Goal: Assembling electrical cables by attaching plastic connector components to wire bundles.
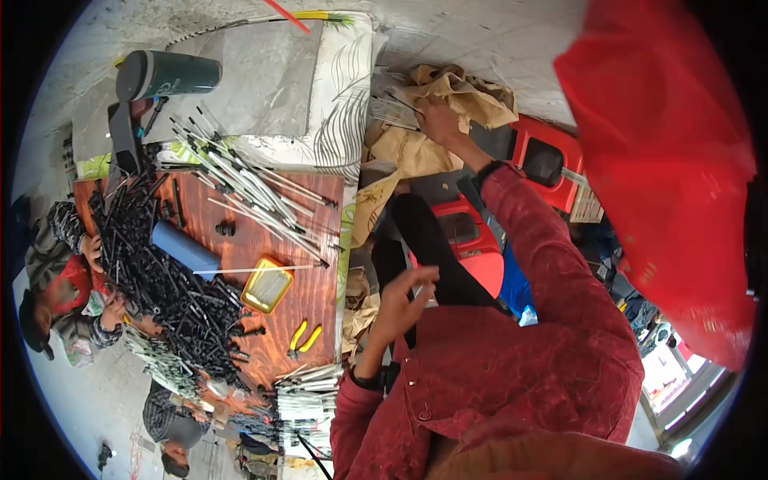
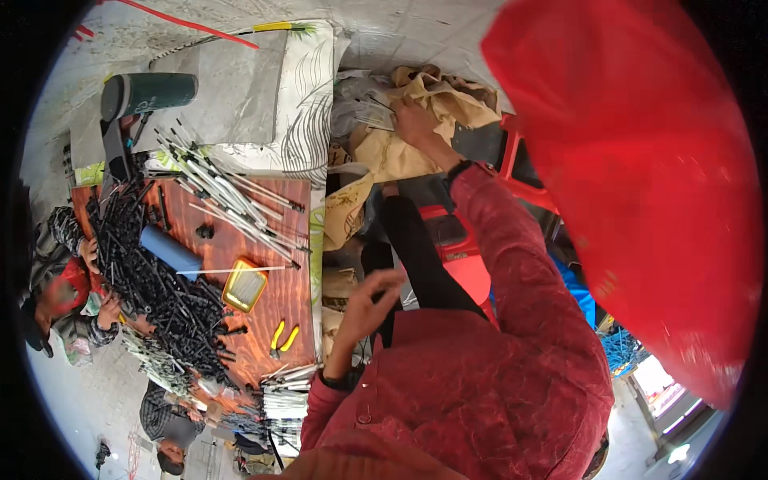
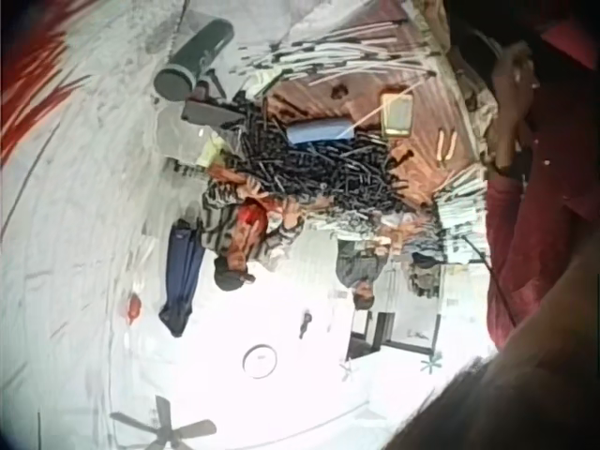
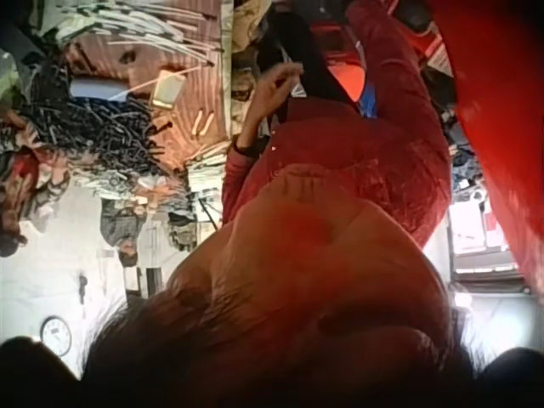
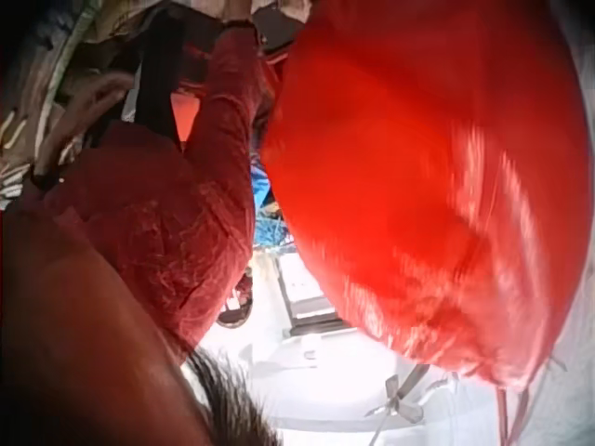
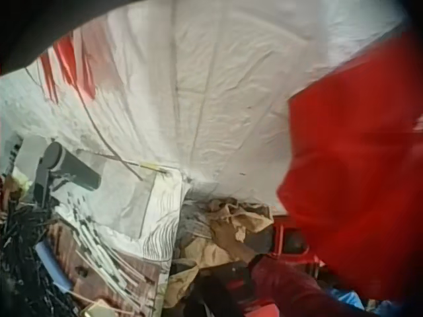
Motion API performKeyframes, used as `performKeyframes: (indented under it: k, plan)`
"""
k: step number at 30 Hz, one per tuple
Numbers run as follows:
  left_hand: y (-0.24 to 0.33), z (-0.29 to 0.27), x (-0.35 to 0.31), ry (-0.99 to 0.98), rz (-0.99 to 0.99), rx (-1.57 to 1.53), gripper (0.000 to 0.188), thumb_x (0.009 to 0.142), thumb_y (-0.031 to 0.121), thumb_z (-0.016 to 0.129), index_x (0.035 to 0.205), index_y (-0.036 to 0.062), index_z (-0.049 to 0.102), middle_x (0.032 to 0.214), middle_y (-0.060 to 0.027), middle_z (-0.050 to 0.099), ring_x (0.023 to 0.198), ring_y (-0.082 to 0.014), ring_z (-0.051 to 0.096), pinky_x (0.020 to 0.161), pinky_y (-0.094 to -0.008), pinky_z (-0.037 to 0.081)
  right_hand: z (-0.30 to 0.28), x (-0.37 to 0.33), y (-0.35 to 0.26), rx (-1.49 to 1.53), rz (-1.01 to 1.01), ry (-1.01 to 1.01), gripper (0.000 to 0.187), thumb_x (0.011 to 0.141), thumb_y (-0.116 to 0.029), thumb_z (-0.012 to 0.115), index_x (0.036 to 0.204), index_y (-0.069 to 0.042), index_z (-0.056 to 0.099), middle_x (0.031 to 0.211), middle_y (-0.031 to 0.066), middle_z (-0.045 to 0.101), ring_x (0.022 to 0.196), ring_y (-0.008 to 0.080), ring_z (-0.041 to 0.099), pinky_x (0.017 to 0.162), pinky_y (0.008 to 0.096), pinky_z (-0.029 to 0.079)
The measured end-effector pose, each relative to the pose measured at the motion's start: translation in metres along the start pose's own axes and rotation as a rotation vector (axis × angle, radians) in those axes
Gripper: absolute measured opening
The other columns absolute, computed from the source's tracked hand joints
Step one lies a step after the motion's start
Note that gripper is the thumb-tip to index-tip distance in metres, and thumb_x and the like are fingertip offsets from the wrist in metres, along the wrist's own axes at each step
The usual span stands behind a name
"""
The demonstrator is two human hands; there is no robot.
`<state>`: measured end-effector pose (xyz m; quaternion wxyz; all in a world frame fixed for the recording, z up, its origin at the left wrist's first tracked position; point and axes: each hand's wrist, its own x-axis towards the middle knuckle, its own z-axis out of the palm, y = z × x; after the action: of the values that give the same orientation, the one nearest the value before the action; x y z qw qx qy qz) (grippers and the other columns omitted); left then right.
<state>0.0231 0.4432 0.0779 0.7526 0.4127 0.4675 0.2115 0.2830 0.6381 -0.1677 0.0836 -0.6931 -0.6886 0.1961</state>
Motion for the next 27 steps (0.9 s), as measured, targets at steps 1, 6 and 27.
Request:
performKeyframes:
  k: [1, 6, 27]
  plan:
    - [-0.010, 0.001, 0.000, -0.041, -0.048, -0.001, 0.024, 0.090, 0.000, 0.060, 0.114, 0.0010, 0.062, 0.107, -0.0085, 0.066, 0.101, -0.0166, 0.064, 0.090, -0.0294, 0.049, 0.016, 0.007, 0.010, -0.013, -0.003, -0.001, 0.033, 0.090, -0.032, 0.058, 0.110, -0.007, 0.062, 0.103, 0.0180, 0.066, 0.097, 0.0380, 0.063, 0.081, 0.0488, 0.051]
    - [-0.057, -0.017, -0.008, 0.024, -0.133, -0.014, 0.027, 0.091, 0.000, 0.059, 0.119, 0.0012, 0.060, 0.109, -0.0078, 0.065, 0.103, -0.0159, 0.063, 0.092, -0.0291, 0.049, 0.093, 0.024, 0.024, -0.213, 0.143, -0.275, 0.038, 0.082, -0.030, 0.066, 0.107, -0.003, 0.059, 0.105, 0.0178, 0.066, 0.097, 0.0396, 0.064, 0.083, 0.0489, 0.051]
    - [-0.133, -0.050, -0.004, 0.162, -0.272, 0.006, 0.029, 0.092, 0.002, 0.059, 0.121, 0.0010, 0.059, 0.110, -0.0105, 0.065, 0.103, -0.0182, 0.064, 0.091, -0.0296, 0.049, 0.164, -0.030, 0.088, -0.006, 0.241, -0.270, 0.038, 0.087, -0.030, 0.059, 0.118, -0.009, 0.054, 0.120, 0.0199, 0.059, 0.111, 0.0415, 0.056, 0.092, 0.0543, 0.044]
